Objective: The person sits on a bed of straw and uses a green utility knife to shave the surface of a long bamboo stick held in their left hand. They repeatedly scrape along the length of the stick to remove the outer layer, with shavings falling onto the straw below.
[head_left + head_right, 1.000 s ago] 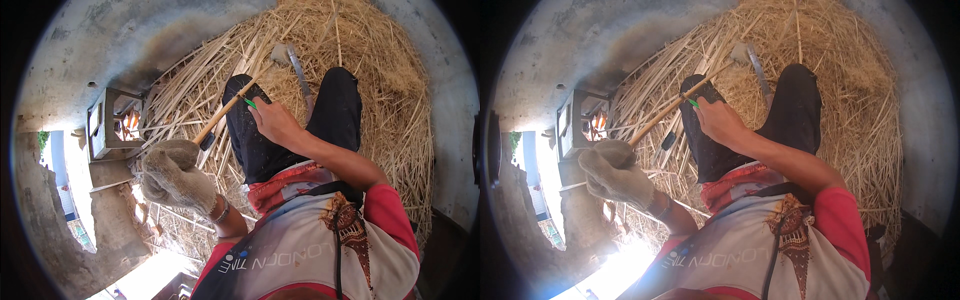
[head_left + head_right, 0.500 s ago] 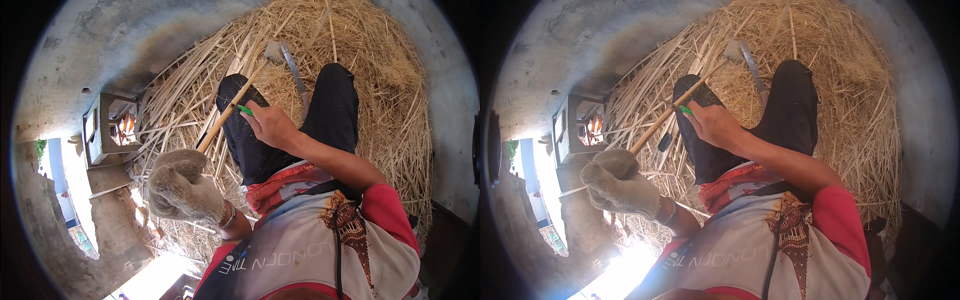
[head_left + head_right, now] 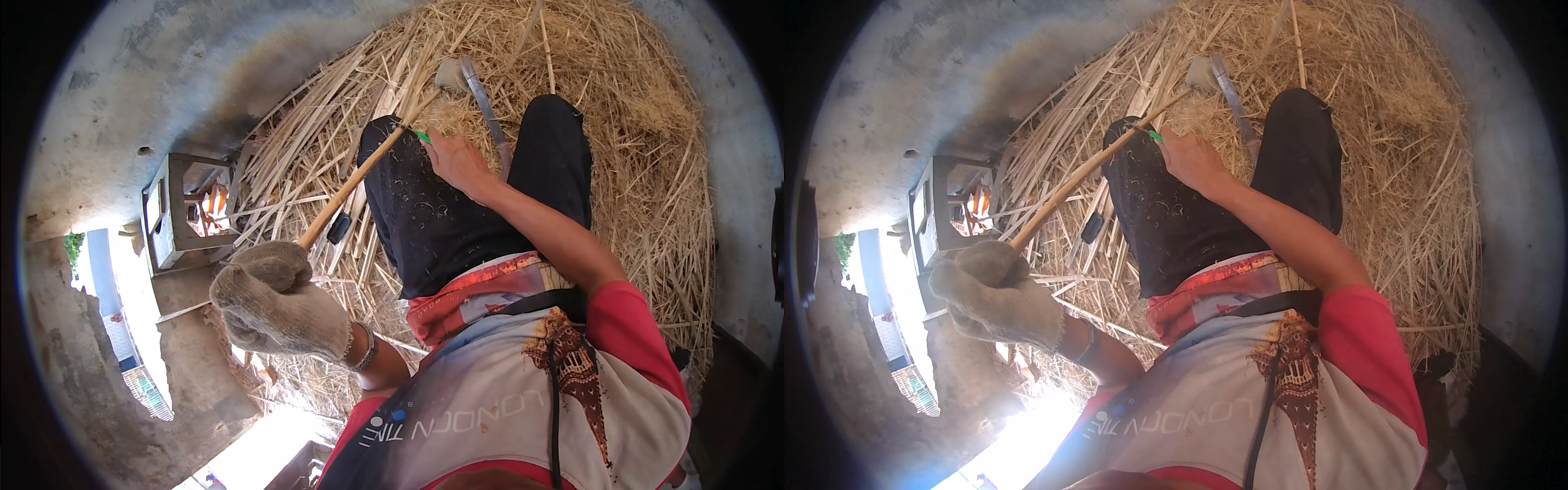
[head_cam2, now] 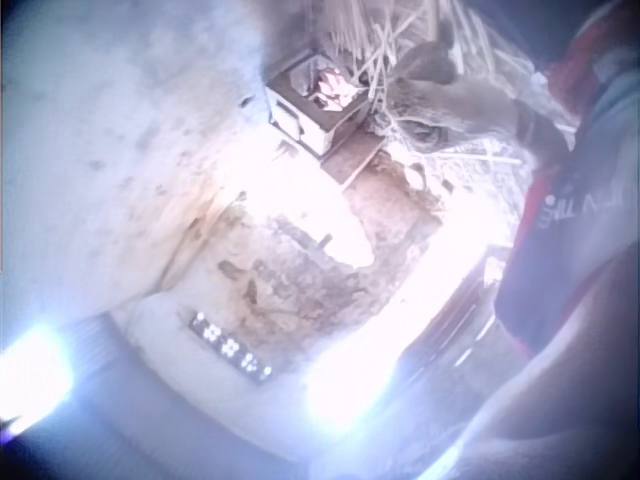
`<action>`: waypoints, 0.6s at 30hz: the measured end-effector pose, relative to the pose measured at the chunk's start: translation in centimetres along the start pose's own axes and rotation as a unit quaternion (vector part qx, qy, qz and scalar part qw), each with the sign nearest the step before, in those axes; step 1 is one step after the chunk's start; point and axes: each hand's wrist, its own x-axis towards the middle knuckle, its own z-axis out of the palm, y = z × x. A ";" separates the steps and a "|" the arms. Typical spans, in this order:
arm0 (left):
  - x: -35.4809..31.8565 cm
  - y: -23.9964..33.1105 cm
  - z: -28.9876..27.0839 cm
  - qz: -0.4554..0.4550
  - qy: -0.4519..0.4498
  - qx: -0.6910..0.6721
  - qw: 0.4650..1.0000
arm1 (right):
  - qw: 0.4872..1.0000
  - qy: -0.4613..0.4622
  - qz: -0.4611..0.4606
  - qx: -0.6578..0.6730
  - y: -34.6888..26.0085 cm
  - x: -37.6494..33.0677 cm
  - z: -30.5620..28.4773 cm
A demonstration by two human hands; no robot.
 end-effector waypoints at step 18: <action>0.1 0.2 -1.0 -0.058 0.011 0.040 0.997 | 0.981 -0.149 0.106 -0.065 3.5 1.5 1.1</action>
